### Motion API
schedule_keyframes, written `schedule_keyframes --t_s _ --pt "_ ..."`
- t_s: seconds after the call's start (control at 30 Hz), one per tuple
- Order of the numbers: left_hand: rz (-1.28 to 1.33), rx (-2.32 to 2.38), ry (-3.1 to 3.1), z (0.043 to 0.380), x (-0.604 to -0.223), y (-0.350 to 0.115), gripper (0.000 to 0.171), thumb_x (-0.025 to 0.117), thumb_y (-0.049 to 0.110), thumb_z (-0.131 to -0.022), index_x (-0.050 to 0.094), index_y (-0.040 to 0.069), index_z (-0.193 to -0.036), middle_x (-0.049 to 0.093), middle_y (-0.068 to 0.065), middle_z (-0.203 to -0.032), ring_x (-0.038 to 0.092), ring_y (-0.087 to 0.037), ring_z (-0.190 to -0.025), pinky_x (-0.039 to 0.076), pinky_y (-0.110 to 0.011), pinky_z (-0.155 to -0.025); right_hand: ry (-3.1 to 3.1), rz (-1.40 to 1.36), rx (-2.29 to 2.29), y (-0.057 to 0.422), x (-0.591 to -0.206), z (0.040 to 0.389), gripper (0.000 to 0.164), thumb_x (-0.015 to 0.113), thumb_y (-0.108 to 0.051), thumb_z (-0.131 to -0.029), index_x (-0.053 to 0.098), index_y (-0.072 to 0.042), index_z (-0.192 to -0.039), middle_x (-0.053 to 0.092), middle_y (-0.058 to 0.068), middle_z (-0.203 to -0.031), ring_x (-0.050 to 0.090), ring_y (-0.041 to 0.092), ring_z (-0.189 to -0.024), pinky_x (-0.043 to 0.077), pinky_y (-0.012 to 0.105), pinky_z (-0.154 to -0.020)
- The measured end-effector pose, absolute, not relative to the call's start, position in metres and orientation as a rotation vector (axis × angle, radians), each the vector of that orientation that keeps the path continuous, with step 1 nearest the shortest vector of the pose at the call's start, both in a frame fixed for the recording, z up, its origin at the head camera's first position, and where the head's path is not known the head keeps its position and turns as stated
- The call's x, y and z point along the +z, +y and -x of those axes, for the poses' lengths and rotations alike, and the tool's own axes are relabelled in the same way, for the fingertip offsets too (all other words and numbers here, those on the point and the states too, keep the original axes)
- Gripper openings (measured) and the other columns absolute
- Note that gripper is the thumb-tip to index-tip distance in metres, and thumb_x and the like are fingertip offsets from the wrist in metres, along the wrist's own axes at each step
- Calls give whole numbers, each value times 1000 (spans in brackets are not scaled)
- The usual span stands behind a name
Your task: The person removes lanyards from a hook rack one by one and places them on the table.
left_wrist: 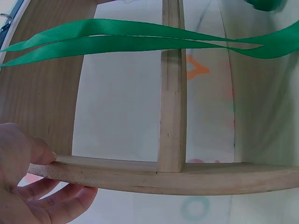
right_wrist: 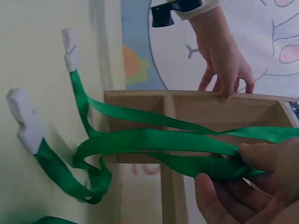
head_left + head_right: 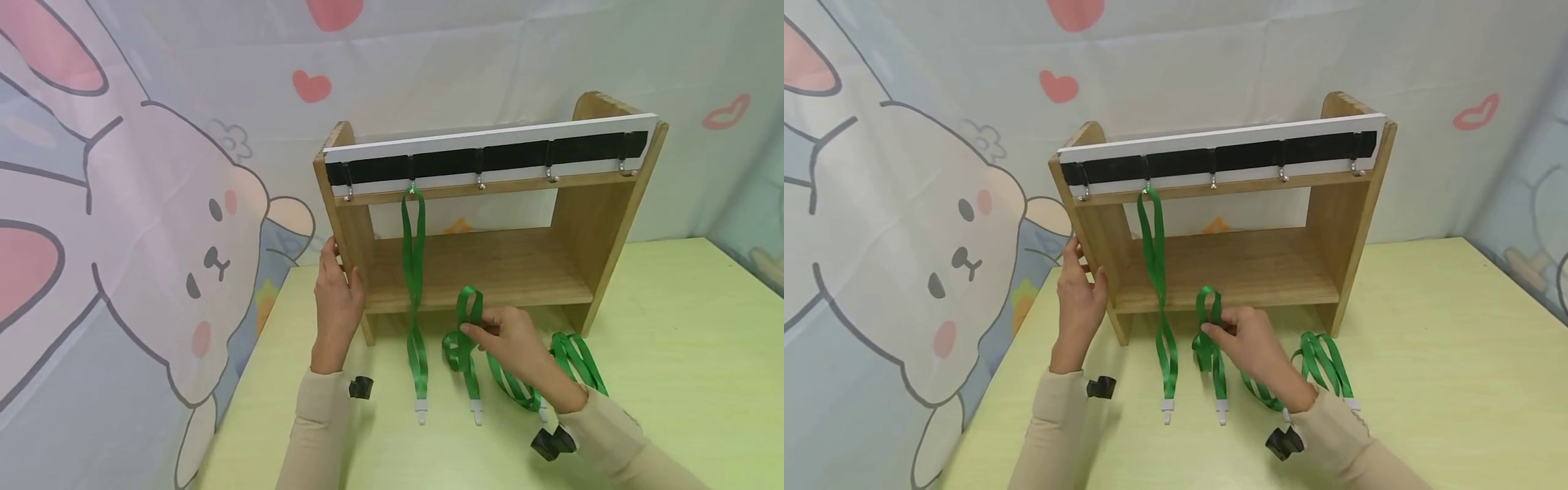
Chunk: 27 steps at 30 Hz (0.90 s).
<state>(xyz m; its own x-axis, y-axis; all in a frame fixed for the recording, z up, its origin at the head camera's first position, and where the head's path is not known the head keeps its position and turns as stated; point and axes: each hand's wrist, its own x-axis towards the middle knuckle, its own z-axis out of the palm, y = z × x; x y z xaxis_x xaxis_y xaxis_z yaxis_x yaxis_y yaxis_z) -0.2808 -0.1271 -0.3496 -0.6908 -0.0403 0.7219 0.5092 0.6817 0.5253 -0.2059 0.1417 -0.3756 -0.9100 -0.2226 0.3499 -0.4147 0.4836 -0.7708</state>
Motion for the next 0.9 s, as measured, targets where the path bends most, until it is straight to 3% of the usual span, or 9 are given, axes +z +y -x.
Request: schedule_keyframes --t_s 0.13,0.27,0.37,0.53,0.7,0.9 --pt "372 -948 -2147 281 -350 -128 57 58 -7 -96 31 -8 -145 51 -33 -131 62 -48 -106 57 -55 -83 -2578 -523 1318 141 -384 204 13 71 -11 -95 78 -6 -85 74 3 -79 68 16 -72 54 33 -61" --pt "376 -938 -2138 282 -350 -128 57 58 -7 -96 31 -8 -145 51 -34 -130 62 -48 -105 57 -55 -82 -2662 -483 1296 138 -392 202 21 71 -12 -95 71 -8 -75 61 -5 -64 49 8 -55 40 24 -51" --pt "373 -938 -2135 281 -349 -128 57 59 -7 -96 31 -7 -145 51 -33 -131 62 -48 -104 57 -55 -82 -2728 -470 1293 136 -398 200 26 70 -14 -96 66 -9 -70 51 -7 -59 35 9 -51 31 24 -48" --pt "367 -944 -2139 282 -351 -129 56 59 -7 -96 32 -7 -145 51 -33 -131 63 -47 -104 57 -55 -82 -2757 -512 1240 136 -409 199 30 71 -13 -94 62 -12 -65 57 -6 -65 42 9 -55 37 26 -53" --pt "368 -946 -2133 283 -352 -129 56 59 -7 -95 32 -7 -145 52 -33 -130 63 -47 -101 57 -55 -80 -2791 -567 1236 136 -423 203 46 72 -9 -92 42 -17 -58 39 -7 -56 33 7 -49 31 23 -50" --pt "371 -937 -2133 282 -351 -128 56 59 -7 -95 32 -9 -145 51 -33 -130 64 -48 -101 58 -54 -79 -2873 -530 1188 131 -432 206 50 73 -5 -90 38 -18 -57 34 -8 -52 33 7 -47 29 21 -48"
